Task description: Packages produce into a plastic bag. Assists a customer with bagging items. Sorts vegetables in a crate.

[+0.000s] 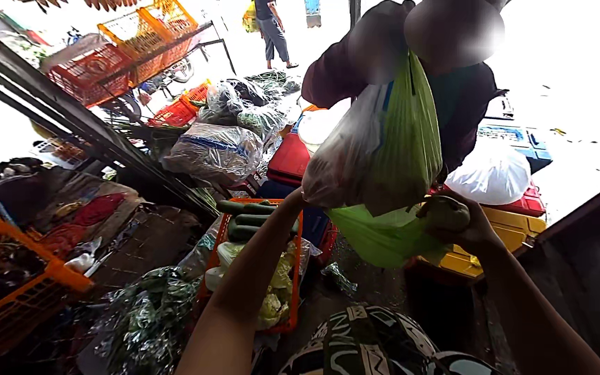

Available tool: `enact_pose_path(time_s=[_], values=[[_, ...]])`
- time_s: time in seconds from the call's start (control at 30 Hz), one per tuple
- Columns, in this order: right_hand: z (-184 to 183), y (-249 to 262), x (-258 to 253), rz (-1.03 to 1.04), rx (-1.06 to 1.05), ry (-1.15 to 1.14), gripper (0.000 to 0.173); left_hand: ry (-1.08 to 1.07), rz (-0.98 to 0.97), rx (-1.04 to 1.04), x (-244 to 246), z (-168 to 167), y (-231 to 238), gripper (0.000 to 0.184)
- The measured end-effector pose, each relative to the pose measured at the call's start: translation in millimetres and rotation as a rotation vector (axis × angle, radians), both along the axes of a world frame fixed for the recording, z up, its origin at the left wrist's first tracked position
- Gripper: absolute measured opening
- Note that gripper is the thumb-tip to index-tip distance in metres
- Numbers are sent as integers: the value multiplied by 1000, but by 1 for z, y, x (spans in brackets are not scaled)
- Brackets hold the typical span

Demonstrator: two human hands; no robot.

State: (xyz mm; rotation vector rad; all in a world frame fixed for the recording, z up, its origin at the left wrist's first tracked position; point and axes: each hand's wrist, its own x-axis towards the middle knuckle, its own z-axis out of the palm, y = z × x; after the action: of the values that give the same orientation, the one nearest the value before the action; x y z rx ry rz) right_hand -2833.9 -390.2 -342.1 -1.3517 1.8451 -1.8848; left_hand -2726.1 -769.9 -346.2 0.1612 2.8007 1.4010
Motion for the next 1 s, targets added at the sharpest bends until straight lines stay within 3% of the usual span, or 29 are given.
enact_pose_path(time_s=[0.03, 0.13, 0.2, 0.27, 0.33, 0.4, 0.5, 0.6, 0.77, 0.87, 1.0], values=[[0, 3, -4, -6, -16, -3, 54, 67, -88, -31, -3, -1, 5, 45], [2, 9, -12, 0, -83, -12, 53, -195, -41, -39, 17, 56, 50, 46], [7, 12, -16, -6, -97, -16, 53, -209, -22, 19, 26, 83, 77, 38], [15, 13, -20, -27, -79, -13, 51, -163, -16, 182, 26, 54, 66, 47], [19, 11, -27, -46, -63, -6, 51, -178, 27, 210, 20, 22, 52, 71], [21, 9, -33, -78, -33, -2, 54, -242, 63, 67, 12, 14, 51, 96], [25, 12, -41, -138, 14, -2, 57, -356, 86, -133, 2, 14, 58, 114], [28, 20, -45, -157, 44, 10, 57, -430, -29, -236, 0, 19, 75, 123], [28, 33, -42, -184, 141, 5, 61, -449, -230, -226, 6, 33, 100, 122], [23, 39, -37, -233, 145, -54, 64, -450, -232, -145, 9, 43, 107, 125], [23, 50, -36, -297, 154, -62, 66, -507, -143, -30, 5, 53, 111, 144]])
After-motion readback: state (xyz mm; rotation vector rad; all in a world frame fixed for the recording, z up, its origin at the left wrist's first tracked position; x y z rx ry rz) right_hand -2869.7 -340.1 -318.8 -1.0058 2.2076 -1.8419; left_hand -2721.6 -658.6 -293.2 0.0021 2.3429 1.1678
